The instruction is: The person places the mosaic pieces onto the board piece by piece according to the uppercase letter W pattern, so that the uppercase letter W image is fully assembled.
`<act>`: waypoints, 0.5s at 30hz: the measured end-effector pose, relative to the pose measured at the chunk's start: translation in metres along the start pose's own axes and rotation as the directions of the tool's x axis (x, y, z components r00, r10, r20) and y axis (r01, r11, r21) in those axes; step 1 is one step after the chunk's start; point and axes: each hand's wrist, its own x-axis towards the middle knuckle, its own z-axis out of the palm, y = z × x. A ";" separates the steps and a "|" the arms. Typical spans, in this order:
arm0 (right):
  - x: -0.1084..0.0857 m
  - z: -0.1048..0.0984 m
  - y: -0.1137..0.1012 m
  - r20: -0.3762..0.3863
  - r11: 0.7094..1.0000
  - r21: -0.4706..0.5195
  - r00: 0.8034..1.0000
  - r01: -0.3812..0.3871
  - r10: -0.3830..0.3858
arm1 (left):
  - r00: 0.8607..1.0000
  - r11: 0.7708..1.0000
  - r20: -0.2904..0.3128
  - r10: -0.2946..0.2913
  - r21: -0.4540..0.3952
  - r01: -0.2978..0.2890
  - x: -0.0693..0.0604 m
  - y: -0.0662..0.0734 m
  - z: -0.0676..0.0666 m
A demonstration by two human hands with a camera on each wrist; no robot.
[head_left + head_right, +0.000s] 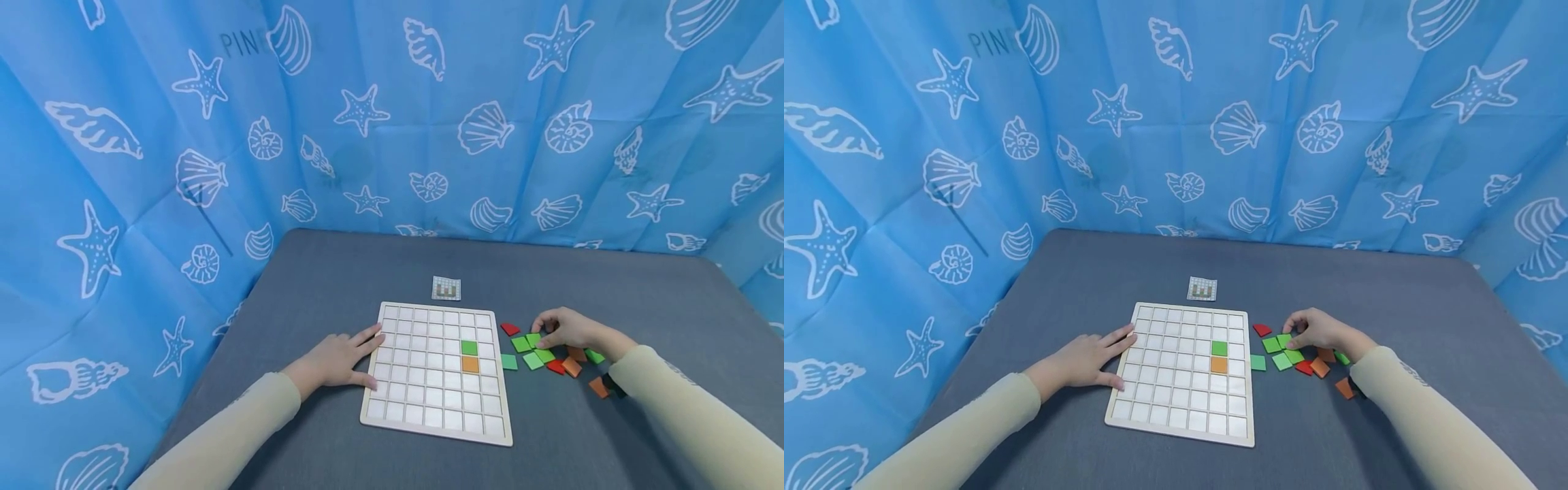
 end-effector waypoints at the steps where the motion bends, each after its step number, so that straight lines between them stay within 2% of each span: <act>1: 0.000 0.000 0.001 0.002 1.000 0.006 1.000 0.004 -0.004 | 1.000 1.000 0.001 0.001 0.000 -0.001 0.000 0.000 0.000; 8: -0.002 0.000 0.001 0.014 0.998 0.068 1.000 0.000 -0.001 | 1.000 1.000 0.000 0.004 0.010 -0.004 0.000 -0.001 0.000; 15: -0.003 0.001 -0.003 0.008 0.994 0.097 0.999 -0.039 0.039 | 1.000 1.000 -0.002 0.003 -0.001 -0.003 -0.001 -0.001 0.000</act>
